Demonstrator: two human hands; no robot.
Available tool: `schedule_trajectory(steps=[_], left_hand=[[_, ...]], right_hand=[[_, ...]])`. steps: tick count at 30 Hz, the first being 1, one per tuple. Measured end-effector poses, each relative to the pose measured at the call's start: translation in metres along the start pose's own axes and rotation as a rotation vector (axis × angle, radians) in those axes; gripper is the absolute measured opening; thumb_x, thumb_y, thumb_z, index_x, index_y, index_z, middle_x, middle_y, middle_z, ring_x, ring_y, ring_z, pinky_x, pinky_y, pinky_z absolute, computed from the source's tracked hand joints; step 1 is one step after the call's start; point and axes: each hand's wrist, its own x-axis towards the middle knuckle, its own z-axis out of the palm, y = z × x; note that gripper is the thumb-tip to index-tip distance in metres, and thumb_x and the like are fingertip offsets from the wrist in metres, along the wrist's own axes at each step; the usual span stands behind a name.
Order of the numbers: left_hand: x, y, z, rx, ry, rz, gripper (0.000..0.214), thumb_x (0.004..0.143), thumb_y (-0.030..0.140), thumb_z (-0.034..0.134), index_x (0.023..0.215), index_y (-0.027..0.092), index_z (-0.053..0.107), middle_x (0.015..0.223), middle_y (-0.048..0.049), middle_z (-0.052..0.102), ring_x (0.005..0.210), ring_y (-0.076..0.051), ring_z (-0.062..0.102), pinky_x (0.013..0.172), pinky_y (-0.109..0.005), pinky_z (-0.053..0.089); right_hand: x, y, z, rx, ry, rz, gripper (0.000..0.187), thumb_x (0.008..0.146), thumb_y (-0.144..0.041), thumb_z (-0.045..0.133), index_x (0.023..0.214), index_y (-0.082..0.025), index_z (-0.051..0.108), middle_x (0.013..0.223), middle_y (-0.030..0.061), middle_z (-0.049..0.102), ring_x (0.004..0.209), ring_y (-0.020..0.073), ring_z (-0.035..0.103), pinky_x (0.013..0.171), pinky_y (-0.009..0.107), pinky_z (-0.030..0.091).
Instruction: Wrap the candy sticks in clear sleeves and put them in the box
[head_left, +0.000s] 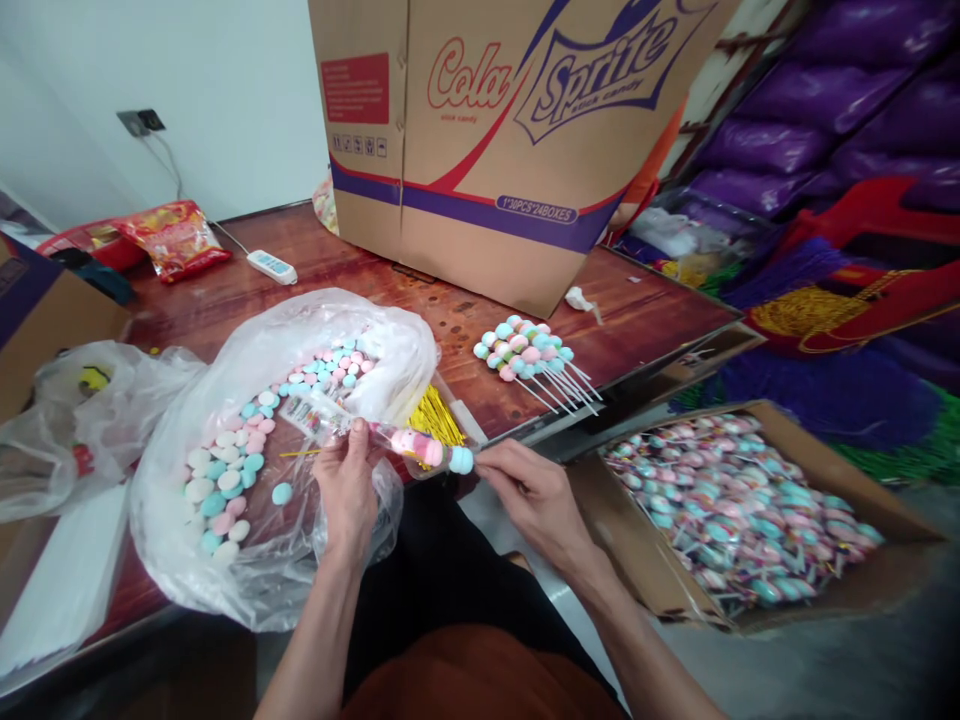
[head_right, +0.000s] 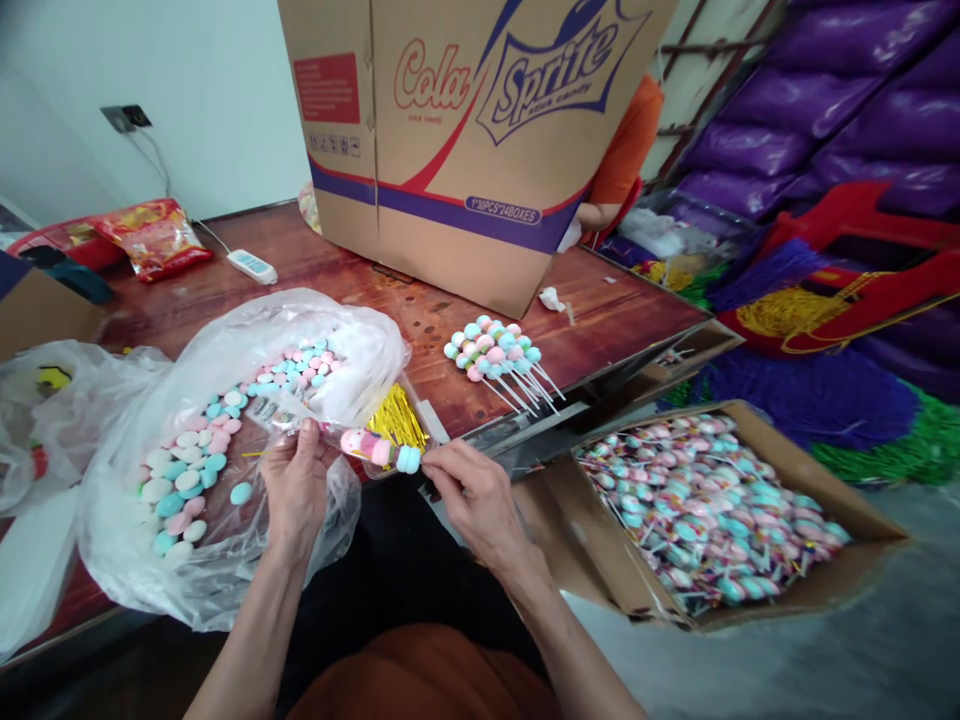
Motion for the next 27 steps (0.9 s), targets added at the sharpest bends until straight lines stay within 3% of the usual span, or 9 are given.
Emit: schedule_trajectory(steps=[6,12,18,23,27], left_hand=[[-0.003,-0.007,0.002,-0.020,-0.079,-0.029,0.031,0.074,0.044,0.081,0.087,0.020,0.066,0.087,-0.0041,0.075,0.076,-0.018,0.072,0.072,-0.033,0.058],[-0.008,-0.009,0.005,-0.012,-0.143,-0.125,0.035,0.078,0.047,0.078,0.091,0.022,0.058,0.092,-0.0063,0.078,0.074,-0.018,0.073,0.069,-0.032,0.056],[-0.014,-0.013,0.008,0.002,-0.177,-0.182,0.041,0.073,0.049,0.082,0.090,0.018,0.061,0.091,-0.0082,0.077,0.077,-0.021,0.075,0.075,-0.035,0.058],[-0.016,-0.013,0.008,-0.023,-0.199,-0.215,0.041,0.072,0.046,0.084,0.092,0.018,0.062,0.094,-0.0090,0.077,0.080,-0.022,0.075,0.076,-0.035,0.058],[-0.024,-0.017,0.011,0.021,-0.271,-0.257,0.045,0.072,0.045,0.084,0.099,0.016,0.063,0.092,-0.0084,0.077,0.080,-0.020,0.074,0.074,-0.033,0.059]], right_hand=[[-0.004,0.003,0.013,0.056,0.018,0.005,0.014,0.096,-0.016,0.057,0.090,-0.020,0.070,0.078,0.0012,0.063,0.071,0.0138,0.061,0.067,0.024,0.046],[-0.006,0.000,0.018,-0.160,0.017,-0.073,0.019,0.099,-0.016,0.052,0.094,-0.018,0.070,0.075,0.0014,0.056,0.068,0.0129,0.057,0.065,0.022,0.044],[-0.007,-0.009,0.022,-0.328,-0.017,-0.085,0.026,0.100,-0.014,0.045,0.093,-0.017,0.070,0.077,0.0026,0.057,0.065,0.0127,0.056,0.064,0.021,0.042],[-0.010,-0.011,0.025,-0.257,-0.022,-0.033,0.024,0.100,-0.014,0.046,0.093,-0.018,0.069,0.078,0.0025,0.060,0.067,0.0128,0.057,0.064,0.020,0.043],[-0.006,-0.012,0.041,-0.240,0.039,-0.084,0.026,0.099,-0.013,0.045,0.091,-0.017,0.069,0.078,0.0042,0.063,0.067,0.0143,0.059,0.065,0.022,0.045]])
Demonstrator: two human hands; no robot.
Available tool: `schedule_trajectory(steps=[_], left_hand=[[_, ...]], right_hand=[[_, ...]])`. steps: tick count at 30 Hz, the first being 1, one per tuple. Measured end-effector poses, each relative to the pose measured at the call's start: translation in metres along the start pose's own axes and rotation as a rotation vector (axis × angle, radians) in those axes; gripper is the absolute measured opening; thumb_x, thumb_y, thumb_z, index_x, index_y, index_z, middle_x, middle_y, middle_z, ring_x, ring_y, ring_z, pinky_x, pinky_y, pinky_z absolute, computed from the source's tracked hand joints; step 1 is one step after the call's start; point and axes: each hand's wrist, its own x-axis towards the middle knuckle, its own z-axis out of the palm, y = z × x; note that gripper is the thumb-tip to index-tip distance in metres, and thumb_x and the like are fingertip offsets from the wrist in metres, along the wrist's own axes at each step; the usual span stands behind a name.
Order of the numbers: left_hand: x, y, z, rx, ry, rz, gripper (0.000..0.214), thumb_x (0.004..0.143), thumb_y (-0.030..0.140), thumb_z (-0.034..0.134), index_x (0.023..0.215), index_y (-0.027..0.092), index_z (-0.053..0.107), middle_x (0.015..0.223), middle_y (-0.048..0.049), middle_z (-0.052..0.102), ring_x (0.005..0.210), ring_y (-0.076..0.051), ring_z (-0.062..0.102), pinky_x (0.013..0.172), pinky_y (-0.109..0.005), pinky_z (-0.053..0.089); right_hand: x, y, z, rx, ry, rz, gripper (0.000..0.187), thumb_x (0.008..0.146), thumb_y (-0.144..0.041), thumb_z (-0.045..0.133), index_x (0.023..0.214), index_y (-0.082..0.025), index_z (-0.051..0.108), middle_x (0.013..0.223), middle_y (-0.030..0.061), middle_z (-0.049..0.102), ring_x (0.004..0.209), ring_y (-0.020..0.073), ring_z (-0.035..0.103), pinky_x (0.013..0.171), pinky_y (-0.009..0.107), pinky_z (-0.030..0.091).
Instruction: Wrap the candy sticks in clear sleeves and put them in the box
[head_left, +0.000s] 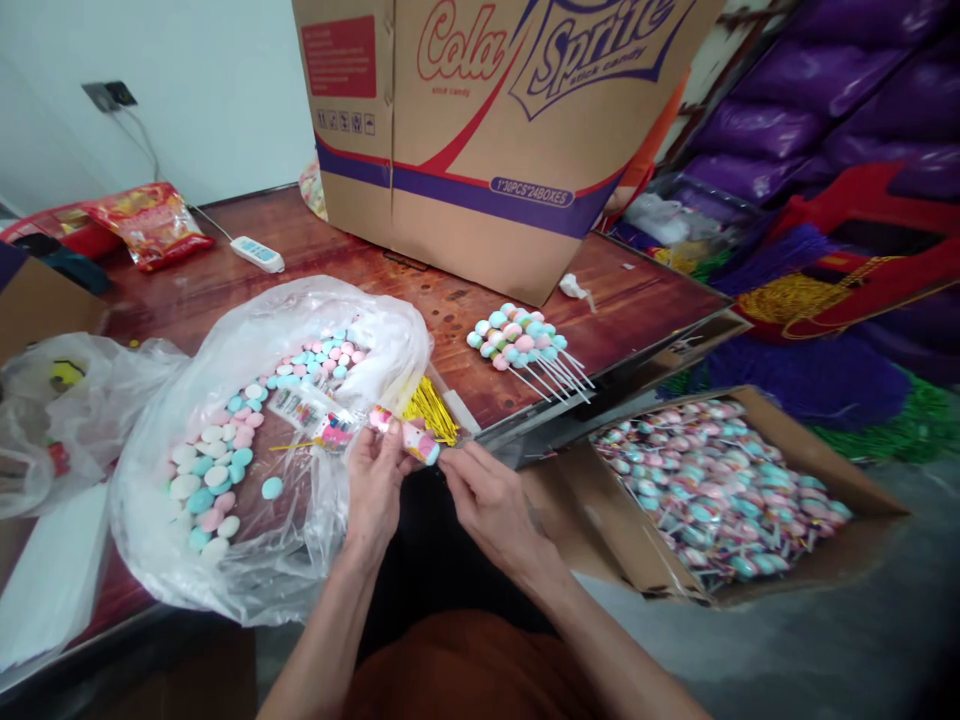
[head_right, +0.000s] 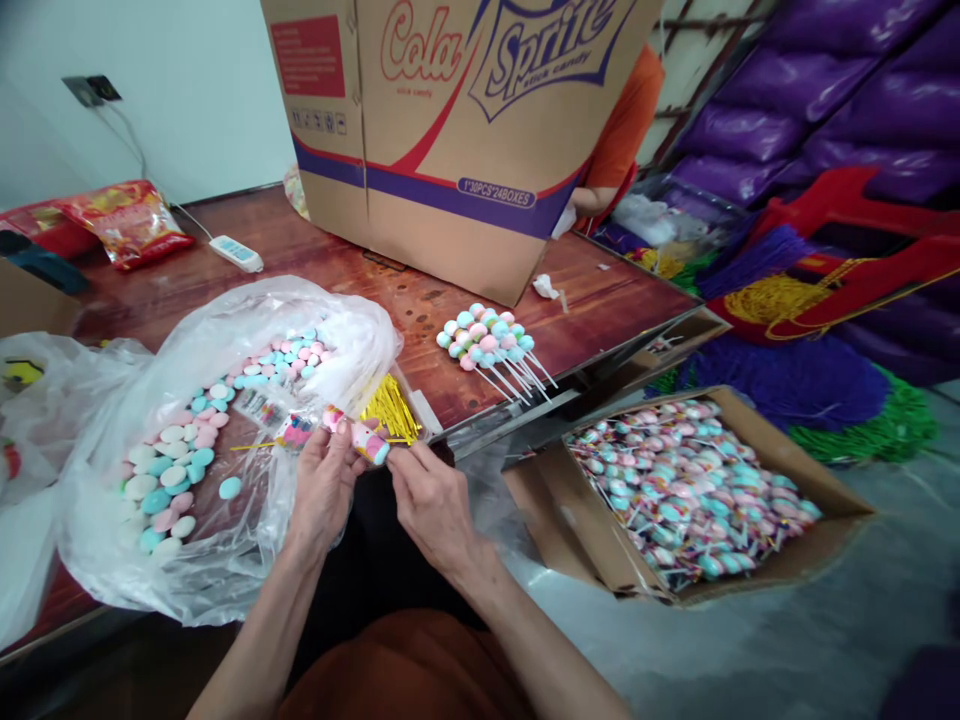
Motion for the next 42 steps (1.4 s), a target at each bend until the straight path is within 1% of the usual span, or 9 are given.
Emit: schedule_trajectory(steps=[6,11,20,26,29,32,35,39,42], left_hand=[[0.003,0.003,-0.005,-0.071,-0.029,-0.023,0.040,0.074,0.040,0.084,0.099,0.016,0.064,0.096,-0.0098,0.077,0.081,-0.021,0.075,0.076,-0.034,0.060],[0.002,0.002,-0.008,-0.046,-0.071,-0.044,0.040,0.075,0.042,0.083,0.100,0.016,0.067,0.094,-0.0086,0.077,0.082,-0.020,0.074,0.079,-0.035,0.060],[-0.009,-0.005,-0.011,-0.016,-0.094,-0.011,0.034,0.080,0.045,0.077,0.096,0.016,0.073,0.087,-0.0072,0.076,0.082,-0.019,0.072,0.080,-0.032,0.057],[-0.018,0.001,-0.021,-0.009,-0.062,-0.011,0.025,0.077,0.036,0.081,0.087,0.014,0.074,0.082,-0.0061,0.074,0.074,-0.016,0.067,0.067,-0.025,0.053],[-0.027,0.007,-0.024,-0.026,-0.135,-0.036,0.022,0.080,0.033,0.079,0.092,0.015,0.075,0.079,-0.0043,0.071,0.060,-0.011,0.059,0.056,-0.023,0.049],[-0.033,0.016,-0.029,-0.077,-0.217,-0.076,0.022,0.080,0.031,0.079,0.097,0.018,0.075,0.071,-0.0011,0.065,0.051,-0.010,0.052,0.054,-0.027,0.049],[-0.032,0.025,-0.034,-0.128,-0.195,-0.033,0.021,0.078,0.030,0.081,0.093,0.017,0.075,0.068,-0.0004,0.058,0.062,-0.013,0.055,0.062,-0.027,0.051],[-0.025,0.029,-0.037,-0.155,-0.055,0.069,0.022,0.077,0.031,0.082,0.090,0.015,0.075,0.063,0.0035,0.045,0.060,-0.009,0.045,0.062,-0.023,0.047],[-0.022,0.028,-0.036,-0.106,-0.017,0.030,0.025,0.076,0.032,0.083,0.088,0.014,0.072,0.062,0.0043,0.043,0.055,-0.007,0.036,0.051,-0.018,0.038]], right_hand=[[0.000,-0.001,-0.003,0.131,-0.049,0.118,0.022,0.099,-0.019,0.048,0.096,-0.019,0.069,0.088,0.0054,0.072,0.076,0.0159,0.066,0.072,0.024,0.047],[-0.006,-0.003,-0.013,0.307,-0.245,0.371,0.030,0.096,-0.025,0.051,0.068,-0.020,0.059,0.054,-0.0046,0.053,0.050,0.0107,0.049,0.053,0.022,0.036],[0.000,-0.023,0.017,0.550,-0.159,0.497,0.034,0.095,-0.033,0.052,0.064,-0.020,0.052,0.057,-0.0035,0.054,0.053,0.0104,0.049,0.056,0.022,0.038],[-0.001,-0.029,0.026,0.795,-0.215,0.562,0.021,0.095,-0.040,0.054,0.101,-0.020,0.058,0.069,-0.0050,0.058,0.050,0.0086,0.046,0.048,0.020,0.037],[0.002,-0.035,0.032,0.806,-0.188,0.587,0.034,0.098,-0.046,0.048,0.080,-0.019,0.056,0.062,-0.0039,0.054,0.050,0.0086,0.045,0.048,0.020,0.037],[0.009,-0.040,0.029,0.877,-0.334,0.597,0.044,0.102,-0.048,0.038,0.070,-0.020,0.052,0.052,-0.0050,0.049,0.043,0.0092,0.042,0.045,0.021,0.035],[0.020,-0.035,0.018,0.592,-0.491,0.377,0.039,0.102,-0.037,0.041,0.073,-0.020,0.060,0.062,-0.0009,0.062,0.056,0.0121,0.055,0.058,0.023,0.042],[0.040,-0.010,0.014,-0.203,-0.358,0.181,0.024,0.093,-0.015,0.054,0.073,-0.019,0.066,0.081,0.0071,0.070,0.081,0.0198,0.061,0.076,0.031,0.041],[0.051,0.011,0.025,-0.438,-0.386,0.134,0.020,0.089,-0.012,0.058,0.074,-0.019,0.069,0.086,0.0108,0.070,0.084,0.0237,0.060,0.077,0.035,0.039]])
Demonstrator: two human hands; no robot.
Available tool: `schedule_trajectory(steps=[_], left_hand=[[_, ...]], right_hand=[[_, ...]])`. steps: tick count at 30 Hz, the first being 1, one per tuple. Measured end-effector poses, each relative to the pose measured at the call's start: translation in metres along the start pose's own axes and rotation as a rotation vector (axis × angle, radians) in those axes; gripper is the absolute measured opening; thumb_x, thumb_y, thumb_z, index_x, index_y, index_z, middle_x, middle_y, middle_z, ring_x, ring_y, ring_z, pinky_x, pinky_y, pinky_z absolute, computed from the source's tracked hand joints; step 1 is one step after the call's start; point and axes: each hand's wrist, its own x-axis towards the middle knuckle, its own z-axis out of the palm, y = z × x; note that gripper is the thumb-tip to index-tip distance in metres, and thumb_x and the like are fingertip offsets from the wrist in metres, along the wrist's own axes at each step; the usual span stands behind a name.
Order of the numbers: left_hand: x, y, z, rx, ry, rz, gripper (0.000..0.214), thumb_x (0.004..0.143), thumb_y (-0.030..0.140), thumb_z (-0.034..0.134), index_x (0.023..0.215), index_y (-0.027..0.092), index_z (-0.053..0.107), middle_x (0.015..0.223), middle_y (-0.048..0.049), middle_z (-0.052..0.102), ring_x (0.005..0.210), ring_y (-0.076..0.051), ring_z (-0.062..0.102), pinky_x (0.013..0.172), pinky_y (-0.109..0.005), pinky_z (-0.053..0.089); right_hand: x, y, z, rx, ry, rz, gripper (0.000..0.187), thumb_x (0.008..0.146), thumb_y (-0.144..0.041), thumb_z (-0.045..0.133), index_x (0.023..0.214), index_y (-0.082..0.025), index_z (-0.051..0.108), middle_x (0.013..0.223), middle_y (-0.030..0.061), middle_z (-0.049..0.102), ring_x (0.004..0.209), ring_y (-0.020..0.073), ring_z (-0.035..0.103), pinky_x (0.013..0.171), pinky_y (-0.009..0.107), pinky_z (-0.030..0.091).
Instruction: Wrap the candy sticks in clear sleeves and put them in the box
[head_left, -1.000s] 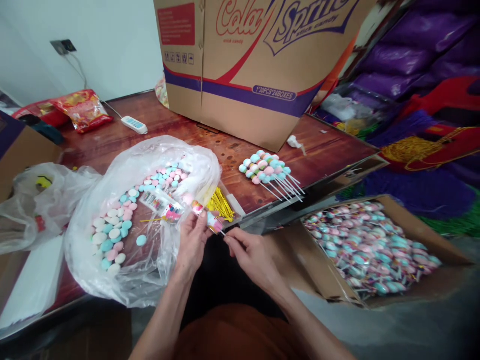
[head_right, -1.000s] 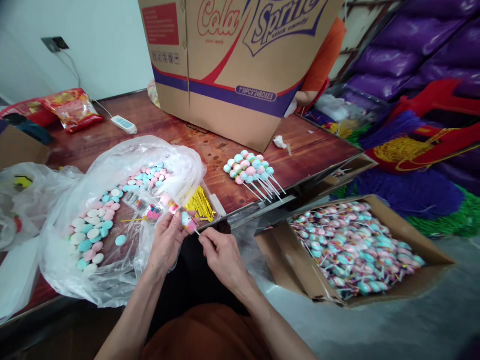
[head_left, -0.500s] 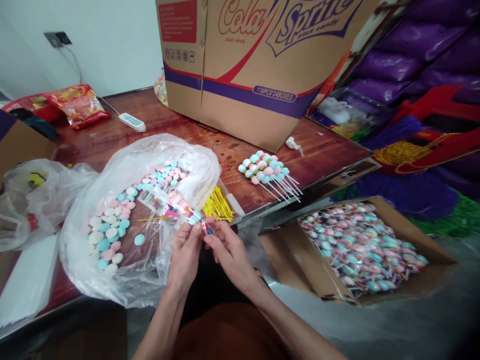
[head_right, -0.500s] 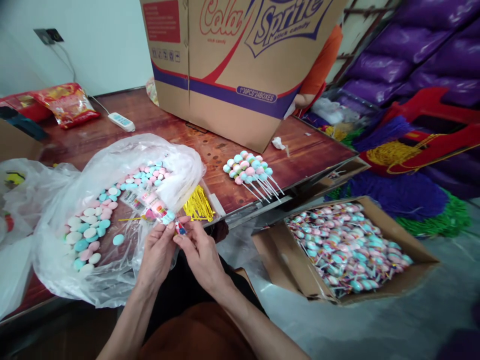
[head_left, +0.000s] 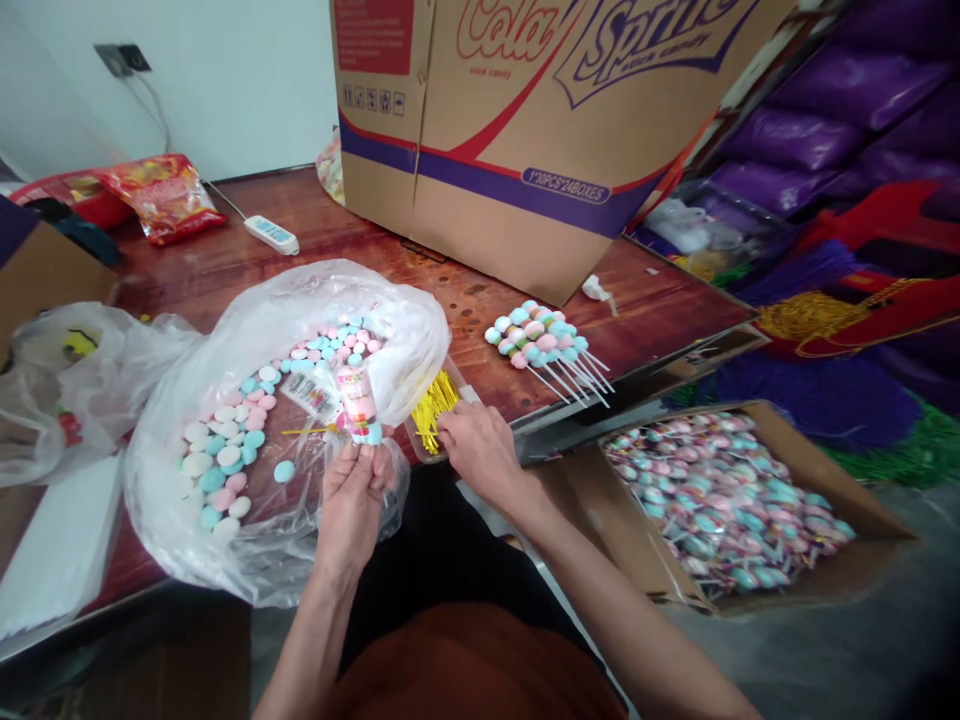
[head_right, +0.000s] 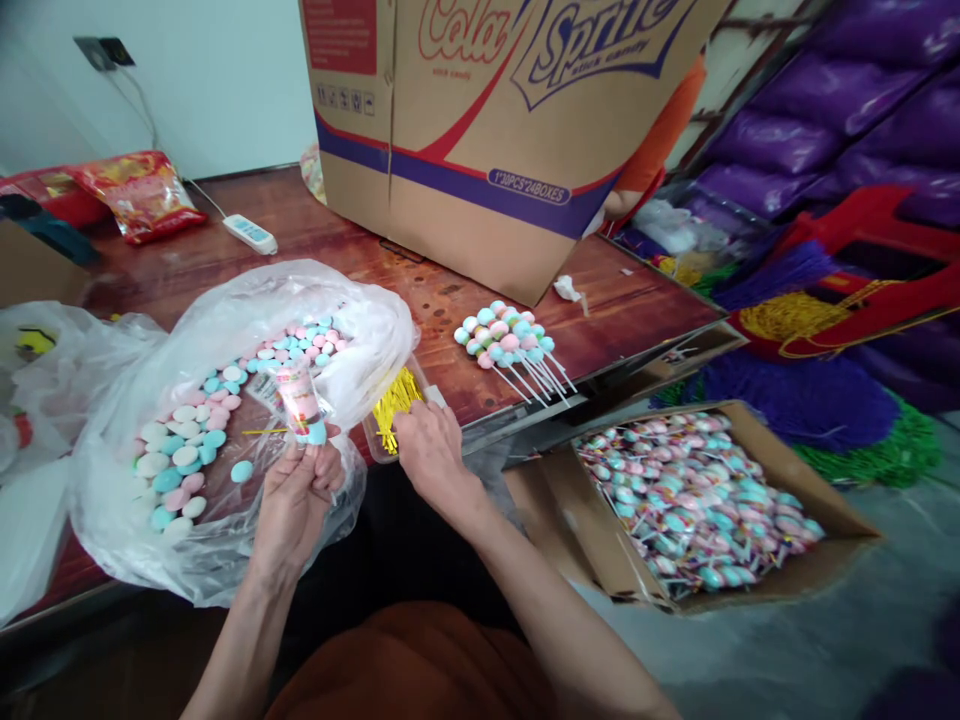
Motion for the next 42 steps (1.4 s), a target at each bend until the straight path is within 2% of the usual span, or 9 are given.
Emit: schedule_trajectory(steps=[5,9,11,15,19,22,26,33,42], left_hand=[[0.001,-0.003,0.004,-0.001,0.015,0.029,0.030,0.072,0.030,0.086,0.078,0.018,0.059,0.063,0.0041,0.050,0.054,-0.006,0.037,0.049,-0.017,0.034],[0.004,-0.001,0.005,0.016,0.014,0.045,0.029,0.074,0.030,0.084,0.083,0.019,0.059,0.065,0.0030,0.057,0.054,-0.006,0.040,0.052,-0.017,0.036],[0.007,-0.001,0.004,0.014,0.014,0.042,0.029,0.074,0.031,0.084,0.082,0.018,0.059,0.066,0.0022,0.059,0.055,-0.006,0.042,0.052,-0.017,0.036],[0.013,-0.004,0.006,0.009,0.056,0.035,0.029,0.072,0.032,0.084,0.076,0.016,0.060,0.068,0.0010,0.060,0.050,-0.003,0.035,0.048,-0.016,0.029],[0.016,-0.012,0.008,0.068,0.097,0.049,0.027,0.072,0.033,0.083,0.074,0.014,0.063,0.068,-0.0002,0.060,0.050,-0.003,0.035,0.047,-0.017,0.028],[0.014,-0.020,0.010,0.138,0.073,0.078,0.023,0.079,0.034,0.077,0.087,0.018,0.063,0.069,0.0020,0.060,0.051,-0.005,0.038,0.048,-0.018,0.030],[0.009,-0.026,0.012,0.218,0.047,0.106,0.023,0.084,0.036,0.073,0.093,0.025,0.055,0.068,0.0063,0.057,0.052,-0.007,0.041,0.050,-0.018,0.032],[0.006,-0.022,0.016,0.135,-0.103,0.057,0.018,0.080,0.030,0.075,0.080,0.020,0.061,0.066,0.0042,0.052,0.054,-0.006,0.039,0.050,-0.018,0.031],[0.011,-0.015,0.018,0.065,-0.064,-0.040,0.034,0.071,0.035,0.086,0.071,0.015,0.059,0.062,0.0027,0.053,0.050,-0.003,0.034,0.046,-0.015,0.026]], right_hand=[[0.012,0.005,0.014,-0.078,-0.052,-0.056,0.022,0.090,-0.006,0.052,0.084,-0.017,0.071,0.088,0.0114,0.071,0.083,0.0237,0.062,0.076,0.035,0.039],[0.011,0.005,0.006,-0.115,-0.052,-0.084,0.023,0.093,-0.007,0.048,0.095,-0.018,0.068,0.094,0.0097,0.072,0.085,0.0218,0.063,0.075,0.032,0.039],[0.010,0.006,0.000,-0.062,-0.049,-0.007,0.022,0.095,-0.010,0.045,0.099,-0.019,0.065,0.090,0.0089,0.073,0.079,0.0207,0.063,0.070,0.031,0.038],[0.005,0.009,-0.010,0.324,0.019,0.140,0.016,0.097,-0.018,0.042,0.095,-0.021,0.058,0.072,0.0026,0.066,0.064,0.0187,0.060,0.062,0.028,0.038],[-0.011,0.000,-0.013,0.918,0.162,0.082,0.011,0.095,-0.027,0.048,0.090,-0.021,0.057,0.078,0.0005,0.064,0.071,0.0163,0.062,0.066,0.026,0.046],[-0.021,-0.015,-0.009,1.113,0.122,0.040,0.011,0.092,-0.027,0.055,0.086,-0.020,0.061,0.077,-0.0005,0.064,0.070,0.0146,0.061,0.068,0.025,0.048],[-0.023,-0.027,0.000,1.162,0.118,0.061,0.013,0.089,-0.026,0.060,0.078,-0.021,0.064,0.074,-0.0007,0.066,0.069,0.0146,0.061,0.067,0.026,0.048],[-0.016,-0.028,0.002,1.180,0.134,0.193,0.027,0.085,-0.033,0.064,0.063,-0.021,0.056,0.057,-0.0033,0.057,0.054,0.0128,0.052,0.055,0.026,0.043],[-0.021,-0.028,-0.006,1.147,0.085,0.047,0.019,0.093,-0.032,0.052,0.077,-0.022,0.056,0.073,-0.0004,0.061,0.067,0.0152,0.057,0.064,0.027,0.045]])
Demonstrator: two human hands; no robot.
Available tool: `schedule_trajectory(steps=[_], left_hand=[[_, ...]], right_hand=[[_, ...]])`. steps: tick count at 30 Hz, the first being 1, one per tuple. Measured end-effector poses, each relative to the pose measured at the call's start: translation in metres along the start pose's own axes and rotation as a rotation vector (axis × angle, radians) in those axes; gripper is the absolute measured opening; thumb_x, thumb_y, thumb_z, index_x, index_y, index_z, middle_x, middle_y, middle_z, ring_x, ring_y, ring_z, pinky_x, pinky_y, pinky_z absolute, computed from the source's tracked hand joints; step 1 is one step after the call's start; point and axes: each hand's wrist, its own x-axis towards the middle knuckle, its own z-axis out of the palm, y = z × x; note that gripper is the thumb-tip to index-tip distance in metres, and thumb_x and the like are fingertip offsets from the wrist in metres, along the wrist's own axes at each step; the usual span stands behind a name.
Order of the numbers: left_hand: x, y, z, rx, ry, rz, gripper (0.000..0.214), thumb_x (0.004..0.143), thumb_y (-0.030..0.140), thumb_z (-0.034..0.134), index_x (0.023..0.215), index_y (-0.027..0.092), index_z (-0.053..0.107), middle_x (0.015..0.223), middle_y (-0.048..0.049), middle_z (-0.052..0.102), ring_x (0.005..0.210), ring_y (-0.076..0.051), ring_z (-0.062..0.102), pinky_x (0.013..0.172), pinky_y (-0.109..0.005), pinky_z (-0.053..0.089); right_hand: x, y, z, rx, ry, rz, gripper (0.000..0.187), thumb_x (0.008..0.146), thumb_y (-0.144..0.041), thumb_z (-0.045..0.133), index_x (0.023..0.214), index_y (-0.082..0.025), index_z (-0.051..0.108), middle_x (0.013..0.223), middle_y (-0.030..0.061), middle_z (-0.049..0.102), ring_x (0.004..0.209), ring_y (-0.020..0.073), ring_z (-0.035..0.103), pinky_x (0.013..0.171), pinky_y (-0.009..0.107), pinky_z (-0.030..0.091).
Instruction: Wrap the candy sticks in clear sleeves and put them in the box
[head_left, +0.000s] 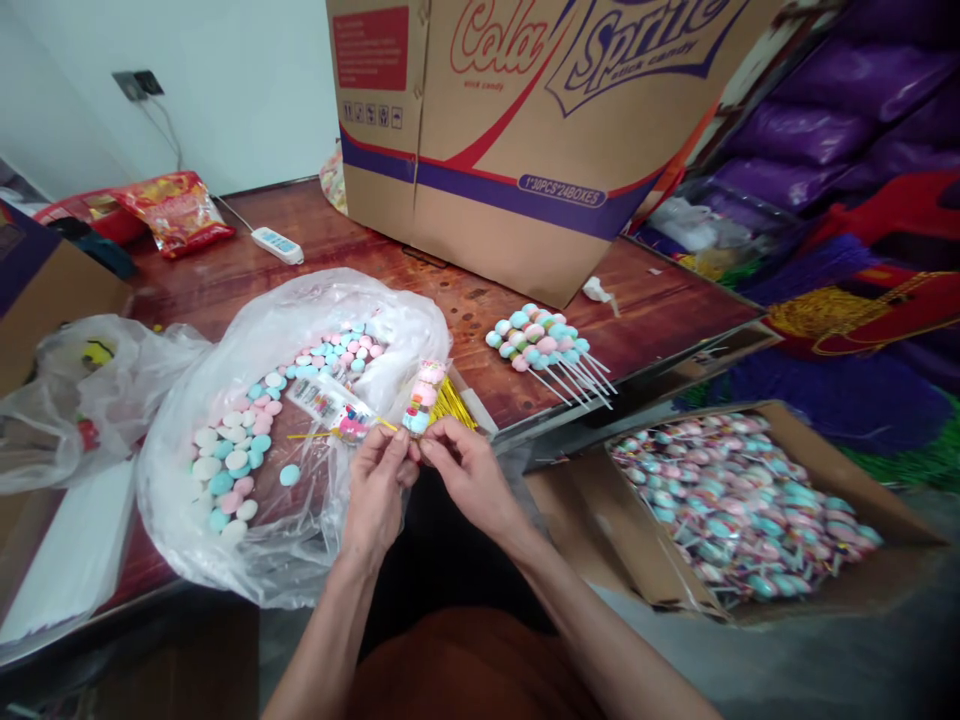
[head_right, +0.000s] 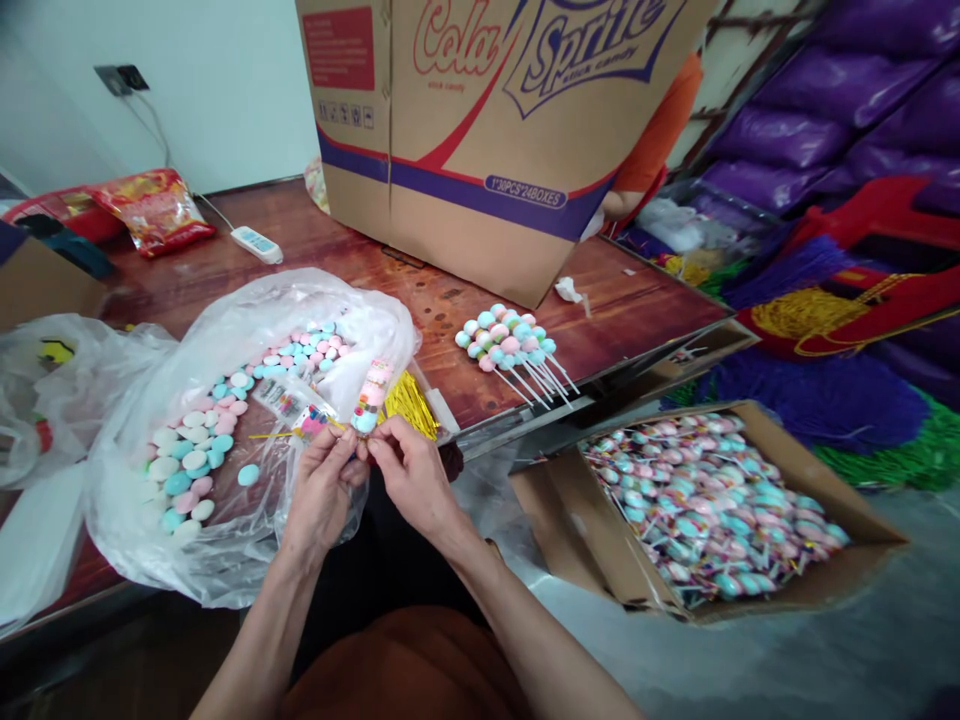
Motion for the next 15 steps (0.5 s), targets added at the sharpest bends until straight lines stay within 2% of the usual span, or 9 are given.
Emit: schedule_trajectory(steps=[5,8,10,12,15], left_hand=[[-0.003,0.014,0.000,-0.122,-0.092,-0.235,0.039,0.068,0.032,0.088,0.072,0.016,0.053,0.055,0.0075,0.044,0.045,-0.001,0.022,0.040,-0.012,0.017],[-0.007,0.022,-0.002,-0.196,-0.180,-0.434,0.047,0.060,0.034,0.093,0.073,0.017,0.051,0.052,0.0121,0.033,0.044,-0.001,0.012,0.037,-0.012,0.010],[-0.009,0.023,-0.002,-0.177,-0.218,-0.490,0.050,0.057,0.036,0.094,0.073,0.018,0.050,0.051,0.0128,0.030,0.045,-0.002,0.011,0.037,-0.012,0.010],[-0.011,0.019,0.000,-0.086,-0.195,-0.407,0.045,0.064,0.040,0.091,0.077,0.018,0.053,0.052,0.0117,0.034,0.044,-0.002,0.015,0.038,-0.012,0.013],[-0.013,0.007,0.006,0.112,-0.079,-0.097,0.032,0.080,0.043,0.079,0.084,0.018,0.059,0.057,0.0075,0.045,0.048,-0.004,0.030,0.044,-0.013,0.025]], right_hand=[[-0.001,-0.001,-0.007,0.094,-0.024,0.008,0.019,0.093,-0.034,0.055,0.079,-0.022,0.053,0.082,0.0018,0.057,0.079,0.0175,0.057,0.070,0.029,0.047],[0.001,-0.005,-0.015,0.114,-0.128,-0.056,0.022,0.093,-0.037,0.056,0.078,-0.022,0.052,0.086,0.0028,0.056,0.083,0.0181,0.056,0.072,0.030,0.047],[0.002,-0.008,-0.018,0.065,-0.192,-0.115,0.020,0.095,-0.036,0.053,0.081,-0.022,0.052,0.084,0.0018,0.055,0.079,0.0173,0.055,0.072,0.030,0.047],[0.002,-0.009,-0.018,-0.054,-0.154,-0.184,0.017,0.096,-0.030,0.049,0.081,-0.022,0.049,0.078,0.0001,0.053,0.074,0.0160,0.052,0.071,0.029,0.045],[-0.002,-0.008,-0.014,-0.238,0.039,-0.265,0.018,0.094,-0.022,0.048,0.076,-0.023,0.044,0.071,-0.0017,0.049,0.067,0.0146,0.048,0.066,0.028,0.041]])
